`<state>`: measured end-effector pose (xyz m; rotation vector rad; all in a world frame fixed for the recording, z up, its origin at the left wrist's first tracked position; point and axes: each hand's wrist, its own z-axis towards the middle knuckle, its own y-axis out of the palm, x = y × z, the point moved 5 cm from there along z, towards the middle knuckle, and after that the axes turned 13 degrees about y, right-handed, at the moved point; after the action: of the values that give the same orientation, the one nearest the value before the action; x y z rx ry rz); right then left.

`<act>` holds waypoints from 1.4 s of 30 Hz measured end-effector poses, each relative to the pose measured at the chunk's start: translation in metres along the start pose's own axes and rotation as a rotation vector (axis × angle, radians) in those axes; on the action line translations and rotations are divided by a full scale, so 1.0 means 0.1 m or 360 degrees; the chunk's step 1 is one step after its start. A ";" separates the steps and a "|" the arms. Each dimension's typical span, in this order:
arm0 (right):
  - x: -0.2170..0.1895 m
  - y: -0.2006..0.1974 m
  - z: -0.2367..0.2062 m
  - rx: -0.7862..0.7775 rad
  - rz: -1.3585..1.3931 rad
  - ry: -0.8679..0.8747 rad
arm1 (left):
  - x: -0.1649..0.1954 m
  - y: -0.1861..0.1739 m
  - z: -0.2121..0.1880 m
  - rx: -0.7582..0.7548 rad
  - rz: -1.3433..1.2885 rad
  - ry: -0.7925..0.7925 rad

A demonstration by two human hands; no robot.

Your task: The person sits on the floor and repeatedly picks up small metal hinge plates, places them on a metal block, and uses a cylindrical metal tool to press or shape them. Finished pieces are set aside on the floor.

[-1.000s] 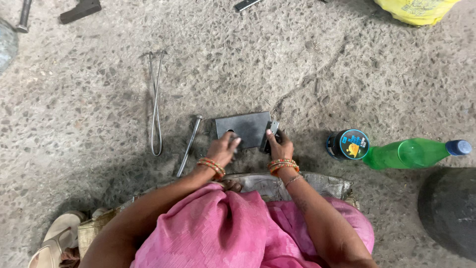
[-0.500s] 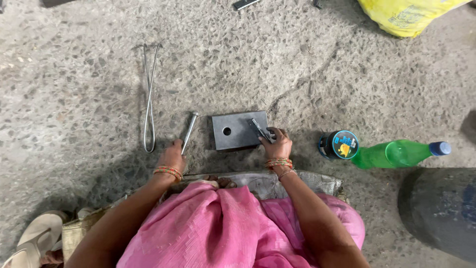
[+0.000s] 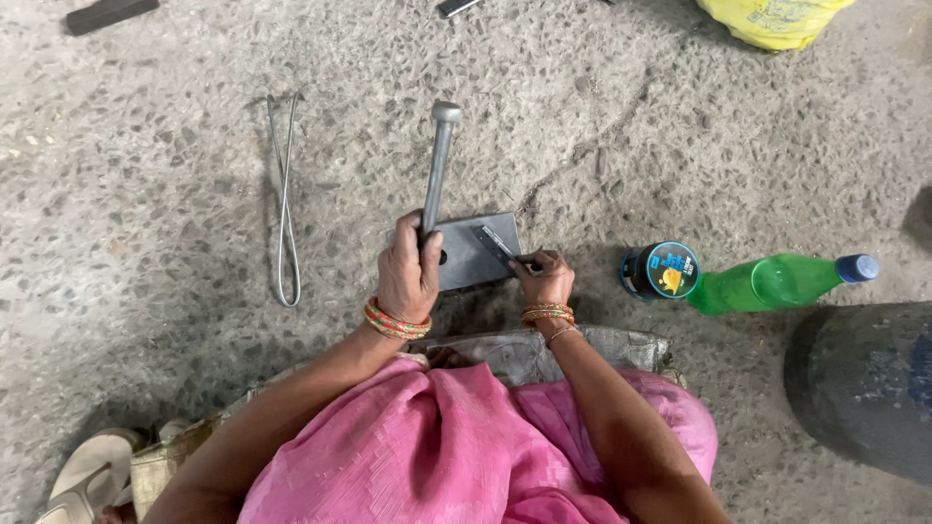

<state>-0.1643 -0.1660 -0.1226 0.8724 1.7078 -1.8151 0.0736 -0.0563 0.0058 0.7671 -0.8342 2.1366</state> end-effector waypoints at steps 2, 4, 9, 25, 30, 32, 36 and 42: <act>0.00 -0.01 -0.01 0.0020 0.0012 -0.0030 | 0.07 0.16 -0.02 -0.0087 0.0054 0.0071; 0.01 -0.01 -0.02 0.0010 0.0005 -0.0052 | -0.04 0.38 -0.17 -0.0396 0.0179 0.0040; 0.08 0.03 -0.03 -0.0023 0.0005 0.0063 | -0.67 0.76 -0.89 -0.1324 0.0524 -0.0510; 0.10 0.07 0.01 -0.0030 -0.0055 -0.0082 | -0.46 0.74 -0.75 -0.1102 0.0531 -0.0393; 0.10 0.13 -0.02 -0.0113 -0.0158 -0.0001 | -0.75 0.78 -0.94 -0.1232 0.0622 -0.0713; 0.08 0.17 0.05 -0.0145 -0.0143 0.0031 | -0.74 0.73 -0.86 -0.1053 0.0656 -0.0545; 0.18 0.17 0.24 -0.0286 -0.0014 0.0265 | -0.43 0.48 -0.73 -0.0774 0.0592 -0.0312; 0.48 0.10 0.31 -0.0583 0.0318 0.0865 | -0.50 0.38 -0.85 -0.1022 0.0538 -0.0208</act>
<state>-0.1928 -0.1948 -0.1641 1.3938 2.0934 -1.1387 0.0509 -0.0331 -0.0952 0.4462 -1.7067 1.9143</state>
